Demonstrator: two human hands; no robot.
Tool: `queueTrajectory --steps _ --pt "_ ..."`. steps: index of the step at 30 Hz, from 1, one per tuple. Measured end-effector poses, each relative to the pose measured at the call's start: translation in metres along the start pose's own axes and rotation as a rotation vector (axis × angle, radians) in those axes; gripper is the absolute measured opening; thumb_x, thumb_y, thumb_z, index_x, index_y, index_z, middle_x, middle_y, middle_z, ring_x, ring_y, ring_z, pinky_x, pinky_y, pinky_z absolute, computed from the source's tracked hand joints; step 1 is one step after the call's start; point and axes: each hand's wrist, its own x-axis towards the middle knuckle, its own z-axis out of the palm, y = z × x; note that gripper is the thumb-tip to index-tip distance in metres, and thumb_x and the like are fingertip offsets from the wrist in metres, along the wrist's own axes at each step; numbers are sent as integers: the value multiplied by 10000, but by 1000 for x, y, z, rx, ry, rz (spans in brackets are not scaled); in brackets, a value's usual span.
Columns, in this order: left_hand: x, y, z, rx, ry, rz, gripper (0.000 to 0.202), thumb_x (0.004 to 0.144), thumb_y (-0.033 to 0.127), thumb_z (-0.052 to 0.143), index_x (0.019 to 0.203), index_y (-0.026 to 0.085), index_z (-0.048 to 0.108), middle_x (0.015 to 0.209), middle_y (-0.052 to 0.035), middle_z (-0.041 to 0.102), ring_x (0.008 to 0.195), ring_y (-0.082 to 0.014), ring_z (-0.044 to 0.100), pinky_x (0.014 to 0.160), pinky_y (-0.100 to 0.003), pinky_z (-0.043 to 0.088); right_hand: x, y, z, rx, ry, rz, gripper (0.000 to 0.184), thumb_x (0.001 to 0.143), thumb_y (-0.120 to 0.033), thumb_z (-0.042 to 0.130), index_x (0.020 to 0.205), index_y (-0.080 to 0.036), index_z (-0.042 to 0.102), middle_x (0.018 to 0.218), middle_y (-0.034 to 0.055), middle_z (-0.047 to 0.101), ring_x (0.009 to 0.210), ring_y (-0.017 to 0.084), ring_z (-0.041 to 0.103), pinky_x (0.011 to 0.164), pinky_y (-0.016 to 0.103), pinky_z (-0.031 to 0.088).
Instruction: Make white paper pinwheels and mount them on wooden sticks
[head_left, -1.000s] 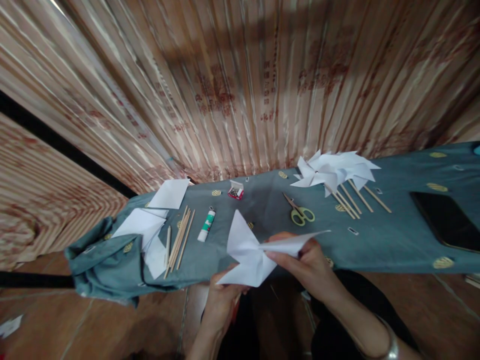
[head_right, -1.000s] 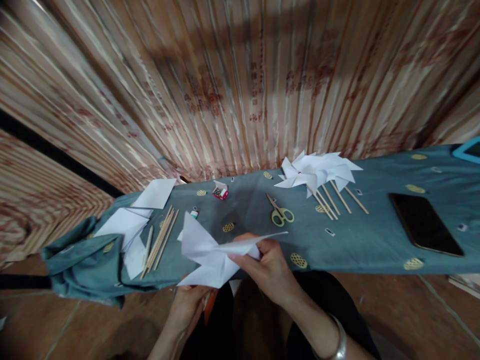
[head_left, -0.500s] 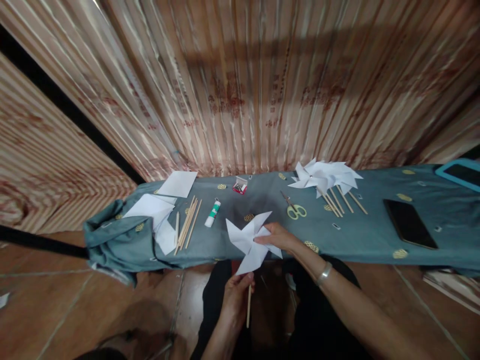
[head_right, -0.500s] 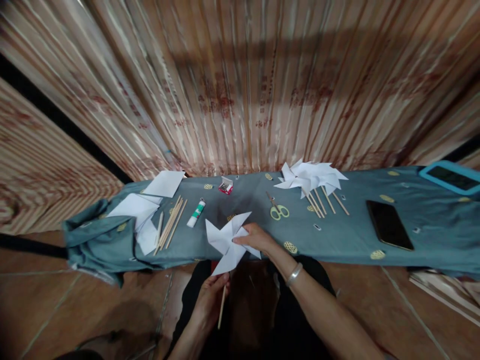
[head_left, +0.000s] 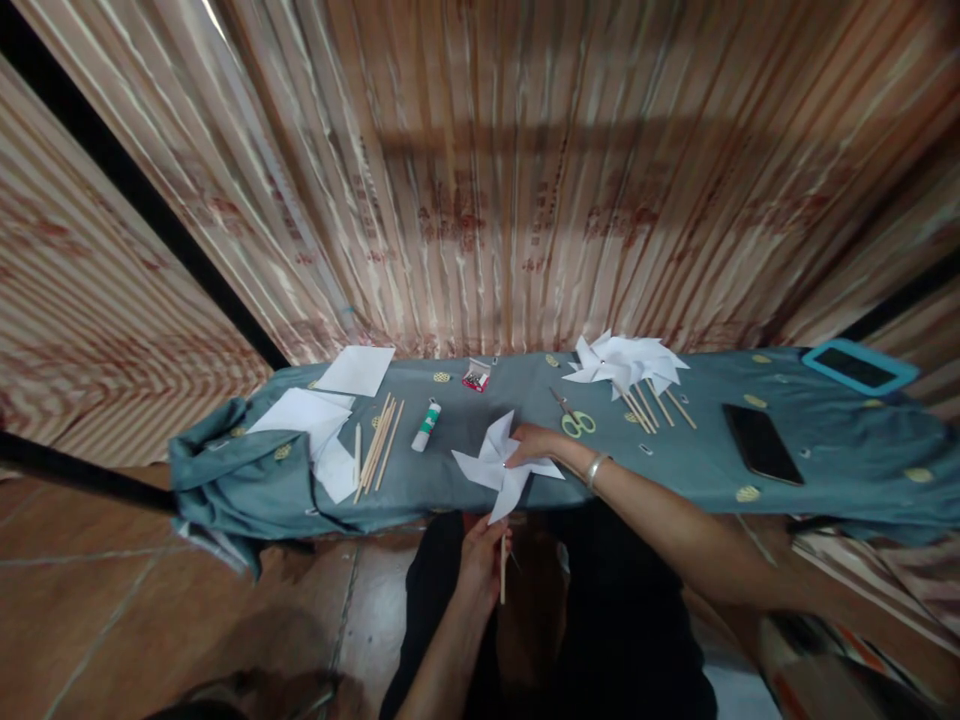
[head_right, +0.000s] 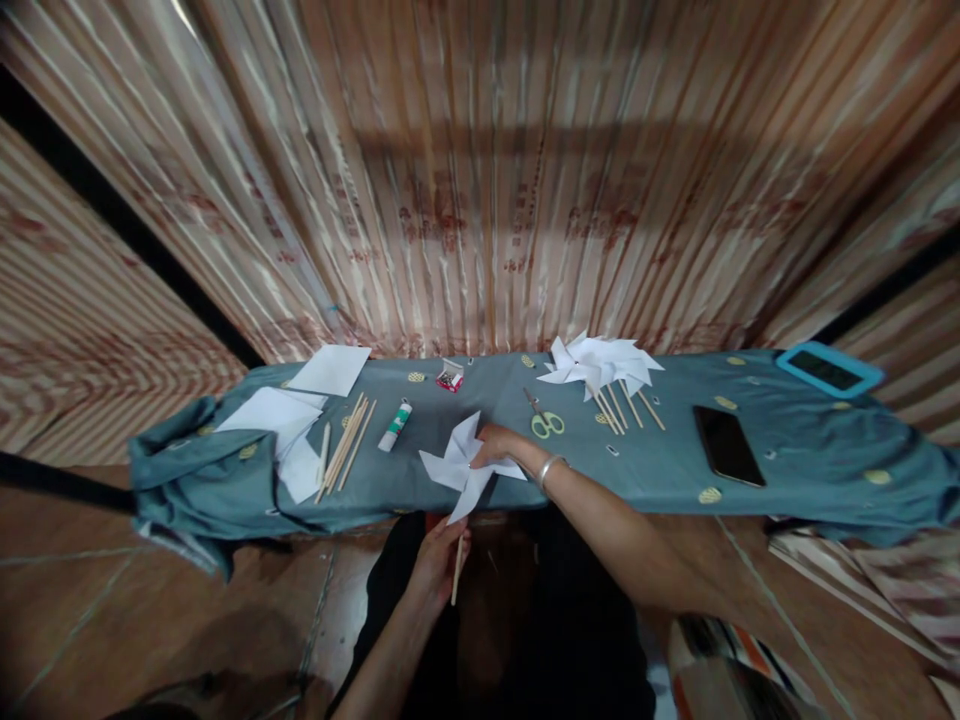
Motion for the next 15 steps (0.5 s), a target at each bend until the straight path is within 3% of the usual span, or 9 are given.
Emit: queueTrajectory --steps 7,12,15 --pt "3 2 -3 15 -35 -13 215 590 62 796 771 102 687 495 19 586 409 -41 480 421 -125 371 7 -14 -7 -132 -34 6 422 434 -294 885 812 -162 751 745 6 714 782 203 632 694 234 493" --pt "-1 3 -5 25 -96 -32 194 607 84 813 754 84 687 564 4 586 452 -33 484 441 -131 366 8 -18 -11 -174 -64 27 370 407 -302 892 703 -141 739 651 4 679 702 195 616 644 251 490" --pt "-4 3 -8 45 -143 -59 248 591 180 850 733 50 694 554 -1 567 426 -27 451 408 -144 299 5 -17 -11 -154 -80 11 340 408 -303 890 660 -140 728 636 4 676 682 185 608 632 250 489"
